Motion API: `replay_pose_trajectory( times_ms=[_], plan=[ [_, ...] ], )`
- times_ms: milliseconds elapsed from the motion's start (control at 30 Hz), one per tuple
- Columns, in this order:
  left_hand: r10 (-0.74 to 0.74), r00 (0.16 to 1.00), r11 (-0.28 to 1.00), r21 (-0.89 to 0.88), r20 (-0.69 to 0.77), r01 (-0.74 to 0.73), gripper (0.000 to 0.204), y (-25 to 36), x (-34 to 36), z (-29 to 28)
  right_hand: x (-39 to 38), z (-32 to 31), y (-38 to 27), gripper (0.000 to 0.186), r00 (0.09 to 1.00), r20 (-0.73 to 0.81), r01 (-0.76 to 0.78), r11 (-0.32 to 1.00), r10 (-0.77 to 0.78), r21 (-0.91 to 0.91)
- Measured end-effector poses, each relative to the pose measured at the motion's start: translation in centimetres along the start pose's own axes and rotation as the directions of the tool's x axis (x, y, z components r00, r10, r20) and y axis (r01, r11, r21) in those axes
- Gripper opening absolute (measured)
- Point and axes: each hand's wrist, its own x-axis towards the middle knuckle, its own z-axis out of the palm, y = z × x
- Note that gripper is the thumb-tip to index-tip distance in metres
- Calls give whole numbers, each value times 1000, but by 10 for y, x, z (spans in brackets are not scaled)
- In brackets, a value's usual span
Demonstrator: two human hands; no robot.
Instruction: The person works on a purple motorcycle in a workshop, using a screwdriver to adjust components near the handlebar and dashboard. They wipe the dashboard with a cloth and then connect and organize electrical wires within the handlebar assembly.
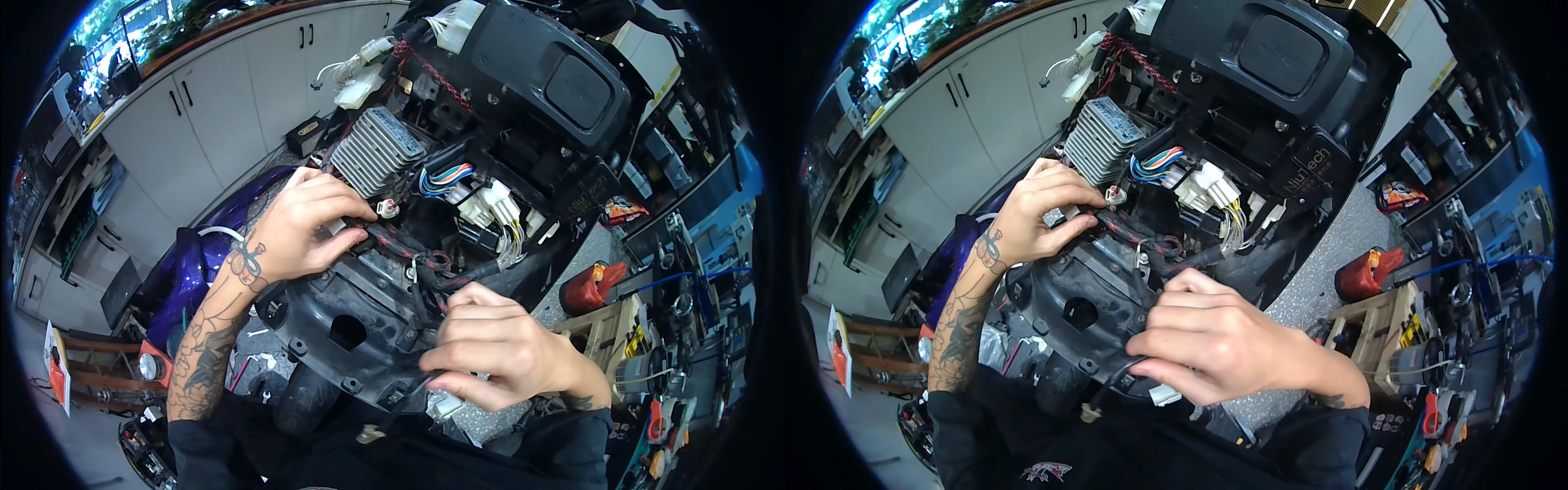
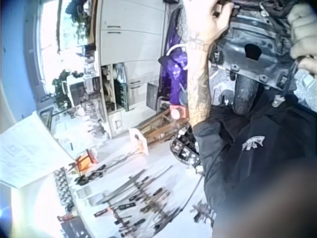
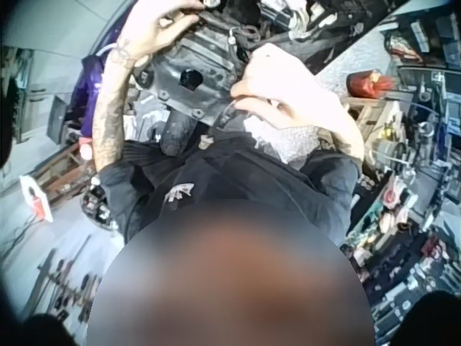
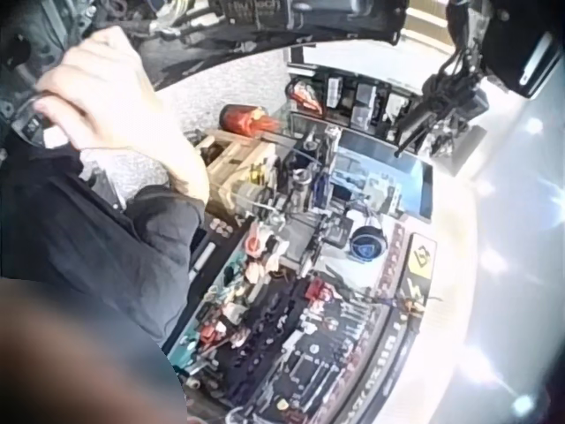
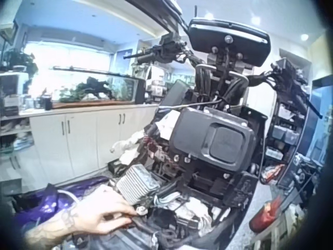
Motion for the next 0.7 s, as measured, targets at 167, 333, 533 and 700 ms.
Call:
replay_pose_trajectory(
  times_ms=[167, 333, 533, 700],
  plan=[
    [-11, 997, 999, -35, 76, 13, 19, -5, 3, -7, 23, 2, 10, 25, 999, -42, 2, 992, 3, 126],
    [-148, 987, 979, -129, 62, 155, 14, -7, 1, -2, 59, 33, 50, 22, 963, -180, -267, 780, 200, -566],
    [-227, 973, 949, -214, 47, 232, 15, -12, -2, 4, 62, 56, 61, 19, 943, -278, -330, 598, 181, -730],
    [-120, 992, 973, -197, 25, 123, 22, -16, -6, 6, 66, 55, 55, 15, 950, -251, -312, 556, 184, -770]
  ],
)
